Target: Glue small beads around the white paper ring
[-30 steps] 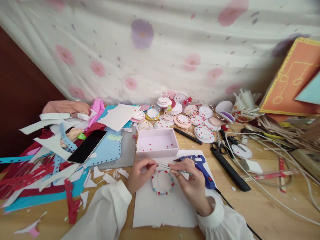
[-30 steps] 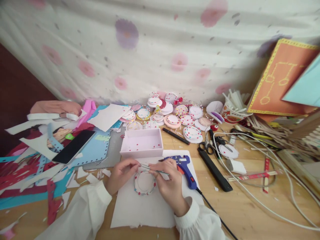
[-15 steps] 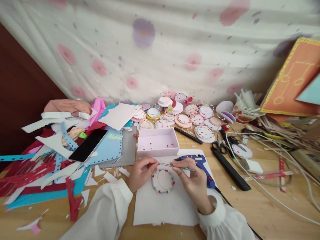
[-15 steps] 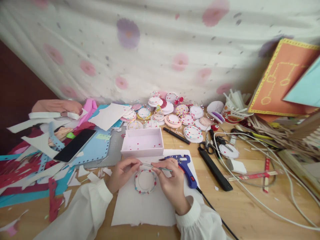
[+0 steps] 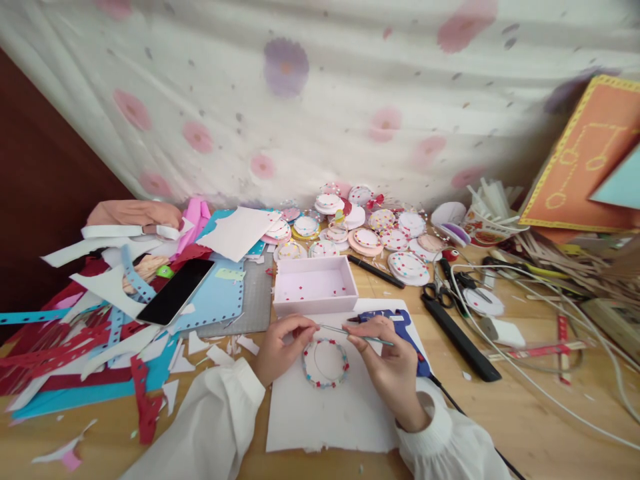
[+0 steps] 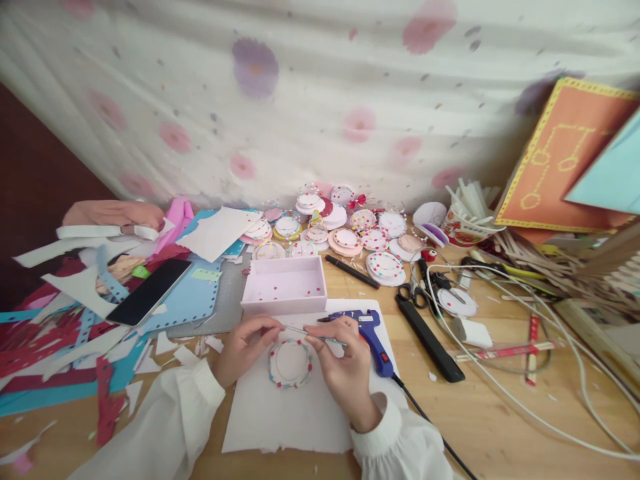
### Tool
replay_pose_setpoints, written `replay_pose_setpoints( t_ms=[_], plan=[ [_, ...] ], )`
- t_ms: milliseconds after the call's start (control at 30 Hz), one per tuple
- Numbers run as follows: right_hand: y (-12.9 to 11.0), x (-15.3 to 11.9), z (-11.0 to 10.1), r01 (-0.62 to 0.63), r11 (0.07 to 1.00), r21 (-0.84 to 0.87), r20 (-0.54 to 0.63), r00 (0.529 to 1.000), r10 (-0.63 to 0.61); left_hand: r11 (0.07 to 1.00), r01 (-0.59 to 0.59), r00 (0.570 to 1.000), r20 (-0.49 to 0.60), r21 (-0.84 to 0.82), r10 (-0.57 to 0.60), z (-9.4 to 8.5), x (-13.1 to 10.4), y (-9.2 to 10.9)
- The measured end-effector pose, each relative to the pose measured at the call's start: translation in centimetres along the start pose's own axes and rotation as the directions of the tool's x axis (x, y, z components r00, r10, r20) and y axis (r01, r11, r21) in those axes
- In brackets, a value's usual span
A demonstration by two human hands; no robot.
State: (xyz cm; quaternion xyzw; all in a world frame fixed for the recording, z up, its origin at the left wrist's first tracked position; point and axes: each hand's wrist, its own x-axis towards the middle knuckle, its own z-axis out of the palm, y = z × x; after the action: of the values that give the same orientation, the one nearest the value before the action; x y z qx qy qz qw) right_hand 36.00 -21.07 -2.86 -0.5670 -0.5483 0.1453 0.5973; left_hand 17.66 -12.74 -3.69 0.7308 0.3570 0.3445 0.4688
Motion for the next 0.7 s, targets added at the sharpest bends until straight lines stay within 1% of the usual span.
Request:
replay_pose_setpoints(
  t_ms=[100, 167, 200, 267, 300, 367, 433, 500, 567, 600, 633, 667, 700],
  plan=[
    [-0.7, 0.4, -0.2, 0.139, 0.989, -0.055, -0.047, 0.989, -0.142, 1.000, 0.018, 1.000, -0.007, -0.010, -0.018, -0.1, 0.1, 0.2],
    [-1.5, 0.6, -0.2, 0.259, 0.954, -0.154, -0.021, 0.964, -0.265, 0.999, 0.007, 1.000, -0.007, -0.039, -0.007, -0.3, 0.1, 0.6],
    [-1.9, 0.6, 0.0, 0.319, 0.924, -0.211, 0.022, 0.947, -0.322, 0.998, -0.006, 1.000, -0.001, -0.066, 0.006, -0.5, 0.0, 0.8],
    [-2.7, 0.5, 0.5, 0.440, 0.843, -0.309, 0.142, 0.898, -0.416, 0.991, -0.025, 0.999, 0.019, -0.132, 0.028, -0.8, -0.1, 1.0],
    [-3.1, 0.3, 0.8, 0.501, 0.796, -0.341, 0.211, 0.866, -0.454, 0.987, -0.015, 0.999, 0.028, -0.160, 0.019, -0.9, -0.3, 1.1],
    [-3.8, 0.0, 1.8, 0.592, 0.716, -0.370, 0.331, 0.804, -0.493, 0.976, 0.054, 0.998, 0.031, -0.209, -0.048, -1.1, -0.5, 0.9],
    [-4.5, -0.1, 2.7, 0.619, 0.690, -0.375, 0.407, 0.779, -0.477, 0.949, 0.154, 0.987, 0.008, -0.274, -0.158, -1.0, -0.8, 0.6],
    [-5.3, 0.0, 3.2, 0.613, 0.708, -0.350, 0.446, 0.774, -0.450, 0.903, 0.231, 0.968, -0.006, -0.362, -0.250, -0.8, -0.9, 0.4],
    [-6.1, 0.1, 3.0, 0.598, 0.750, -0.283, 0.486, 0.764, -0.425, 0.871, 0.266, 0.956, -0.001, -0.414, -0.292, -0.7, -0.8, 0.4],
    [-6.3, 0.1, 2.6, 0.588, 0.771, -0.244, 0.510, 0.754, -0.414, 0.868, 0.274, 0.954, 0.002, -0.415, -0.301, -0.6, -0.7, 0.5],
    [-6.3, 0.1, 2.0, 0.569, 0.792, -0.222, 0.521, 0.756, -0.397, 0.871, 0.280, 0.952, 0.000, -0.404, -0.306, -0.6, -0.6, 0.7],
    [-6.1, 0.0, 1.3, 0.541, 0.811, -0.225, 0.508, 0.775, -0.376, 0.877, 0.285, 0.950, -0.006, -0.386, -0.312, -0.7, -0.5, 0.9],
    [-5.5, -0.2, 0.4, 0.509, 0.820, -0.262, 0.461, 0.812, -0.357, 0.885, 0.290, 0.949, -0.012, -0.363, -0.316, -0.7, -0.4, 1.1]
  ],
)
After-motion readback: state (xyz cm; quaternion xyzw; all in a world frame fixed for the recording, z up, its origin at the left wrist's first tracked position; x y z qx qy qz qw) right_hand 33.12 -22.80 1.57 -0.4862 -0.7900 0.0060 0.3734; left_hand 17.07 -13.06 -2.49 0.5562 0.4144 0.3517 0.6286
